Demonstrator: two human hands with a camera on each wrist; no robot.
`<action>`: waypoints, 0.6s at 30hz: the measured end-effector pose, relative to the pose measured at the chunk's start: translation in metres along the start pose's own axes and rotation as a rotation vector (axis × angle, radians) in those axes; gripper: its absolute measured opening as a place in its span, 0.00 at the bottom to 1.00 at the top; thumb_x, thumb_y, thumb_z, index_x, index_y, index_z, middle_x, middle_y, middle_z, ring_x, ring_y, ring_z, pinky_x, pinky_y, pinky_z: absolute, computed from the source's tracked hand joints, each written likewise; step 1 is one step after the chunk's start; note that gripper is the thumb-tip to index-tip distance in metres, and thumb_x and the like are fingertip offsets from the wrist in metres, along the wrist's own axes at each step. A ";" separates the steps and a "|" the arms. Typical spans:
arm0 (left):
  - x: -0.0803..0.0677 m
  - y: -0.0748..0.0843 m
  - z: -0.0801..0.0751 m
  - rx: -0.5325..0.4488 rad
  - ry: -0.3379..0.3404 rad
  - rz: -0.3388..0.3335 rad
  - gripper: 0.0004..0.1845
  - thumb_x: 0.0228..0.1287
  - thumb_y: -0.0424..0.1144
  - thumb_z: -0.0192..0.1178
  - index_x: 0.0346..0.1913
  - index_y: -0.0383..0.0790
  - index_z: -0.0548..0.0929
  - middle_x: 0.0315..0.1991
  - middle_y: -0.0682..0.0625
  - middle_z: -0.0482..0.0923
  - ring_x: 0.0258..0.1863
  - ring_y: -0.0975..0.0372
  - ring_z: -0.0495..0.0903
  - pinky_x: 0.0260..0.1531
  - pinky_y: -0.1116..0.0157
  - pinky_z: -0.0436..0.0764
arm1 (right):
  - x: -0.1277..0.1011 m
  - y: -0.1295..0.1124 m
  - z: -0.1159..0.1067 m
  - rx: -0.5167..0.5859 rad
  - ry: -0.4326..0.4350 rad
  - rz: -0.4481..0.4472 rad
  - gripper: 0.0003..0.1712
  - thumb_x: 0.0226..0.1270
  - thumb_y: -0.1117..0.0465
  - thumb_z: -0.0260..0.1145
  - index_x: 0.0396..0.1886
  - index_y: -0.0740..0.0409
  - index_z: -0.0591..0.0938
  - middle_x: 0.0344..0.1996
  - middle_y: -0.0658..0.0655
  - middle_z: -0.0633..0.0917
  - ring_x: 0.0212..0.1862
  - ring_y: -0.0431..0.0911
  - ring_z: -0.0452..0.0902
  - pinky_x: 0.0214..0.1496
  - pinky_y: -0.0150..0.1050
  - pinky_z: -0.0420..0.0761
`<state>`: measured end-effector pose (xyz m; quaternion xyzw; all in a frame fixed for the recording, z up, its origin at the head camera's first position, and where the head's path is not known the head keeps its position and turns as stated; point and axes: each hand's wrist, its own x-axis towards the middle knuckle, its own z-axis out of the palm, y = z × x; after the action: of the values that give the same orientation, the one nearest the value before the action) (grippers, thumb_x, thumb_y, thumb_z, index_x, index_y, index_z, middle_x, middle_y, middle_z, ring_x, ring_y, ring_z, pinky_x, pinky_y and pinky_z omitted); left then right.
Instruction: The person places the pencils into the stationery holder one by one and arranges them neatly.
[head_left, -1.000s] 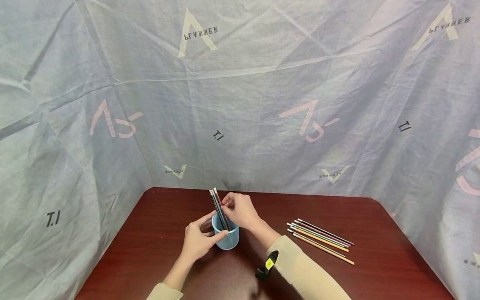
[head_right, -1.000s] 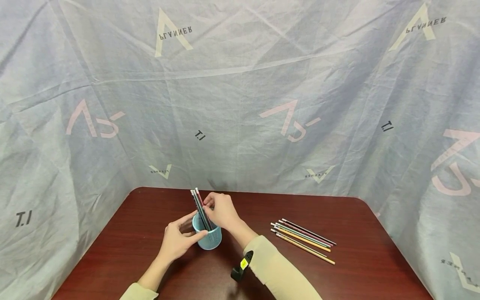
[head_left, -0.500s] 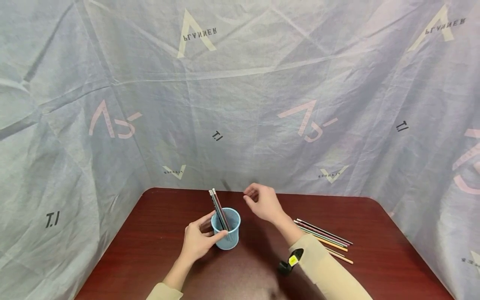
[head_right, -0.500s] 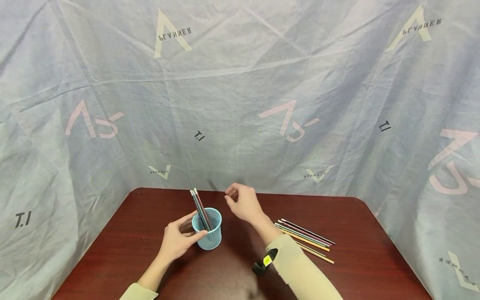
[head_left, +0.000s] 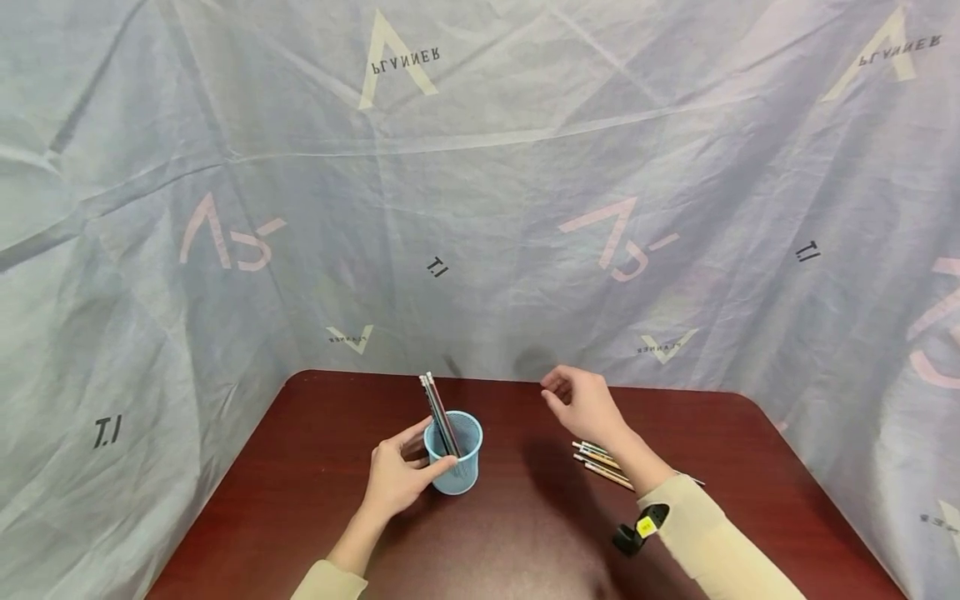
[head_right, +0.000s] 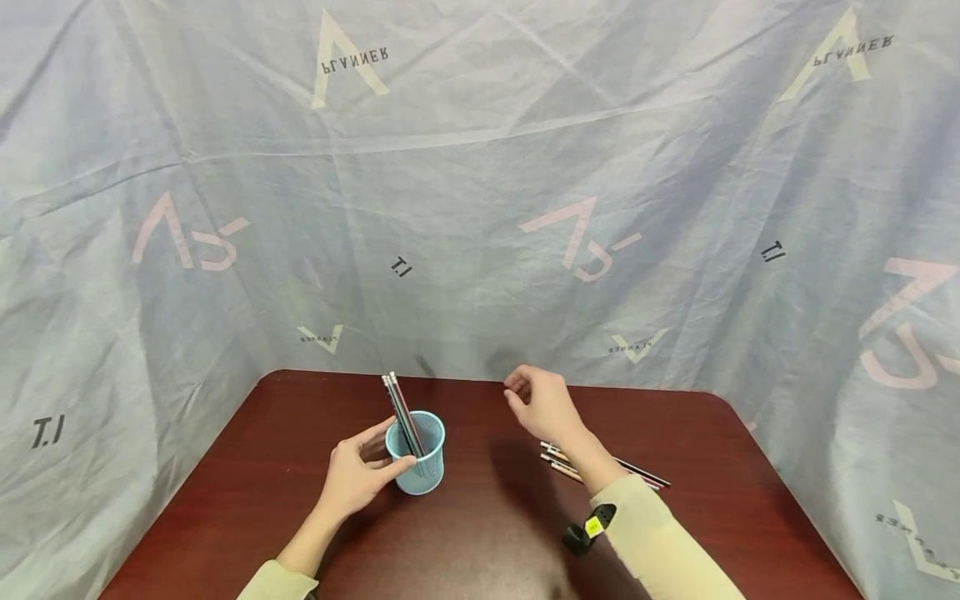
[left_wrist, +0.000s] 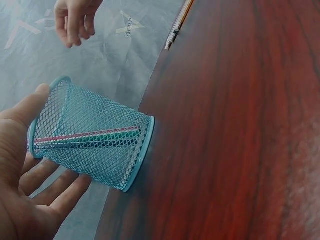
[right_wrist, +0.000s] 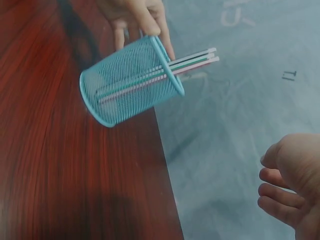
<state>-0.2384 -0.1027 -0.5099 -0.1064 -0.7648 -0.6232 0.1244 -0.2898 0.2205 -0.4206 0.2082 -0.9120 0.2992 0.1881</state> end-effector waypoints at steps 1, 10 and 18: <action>0.000 0.000 0.000 0.001 -0.003 -0.002 0.41 0.49 0.38 0.87 0.69 0.39 0.83 0.54 0.37 0.90 0.53 0.45 0.91 0.47 0.51 0.92 | -0.002 0.003 -0.002 -0.005 -0.001 0.002 0.05 0.69 0.65 0.74 0.42 0.53 0.88 0.33 0.48 0.89 0.34 0.39 0.85 0.38 0.35 0.87; 0.007 -0.001 0.000 0.031 -0.027 -0.005 0.40 0.48 0.39 0.87 0.68 0.41 0.84 0.53 0.40 0.91 0.52 0.47 0.92 0.47 0.54 0.92 | -0.022 0.030 -0.021 -0.062 0.002 0.002 0.05 0.68 0.66 0.74 0.41 0.53 0.88 0.33 0.47 0.90 0.34 0.39 0.86 0.36 0.35 0.86; 0.003 -0.002 -0.002 0.132 -0.036 0.020 0.39 0.52 0.41 0.85 0.69 0.44 0.83 0.54 0.43 0.91 0.52 0.50 0.92 0.48 0.57 0.92 | -0.051 0.052 -0.028 -0.109 -0.058 0.046 0.04 0.68 0.67 0.74 0.38 0.54 0.88 0.29 0.46 0.88 0.31 0.36 0.83 0.34 0.34 0.83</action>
<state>-0.2415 -0.1048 -0.5109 -0.1171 -0.8051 -0.5681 0.1235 -0.2667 0.2900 -0.4480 0.1851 -0.9366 0.2471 0.1659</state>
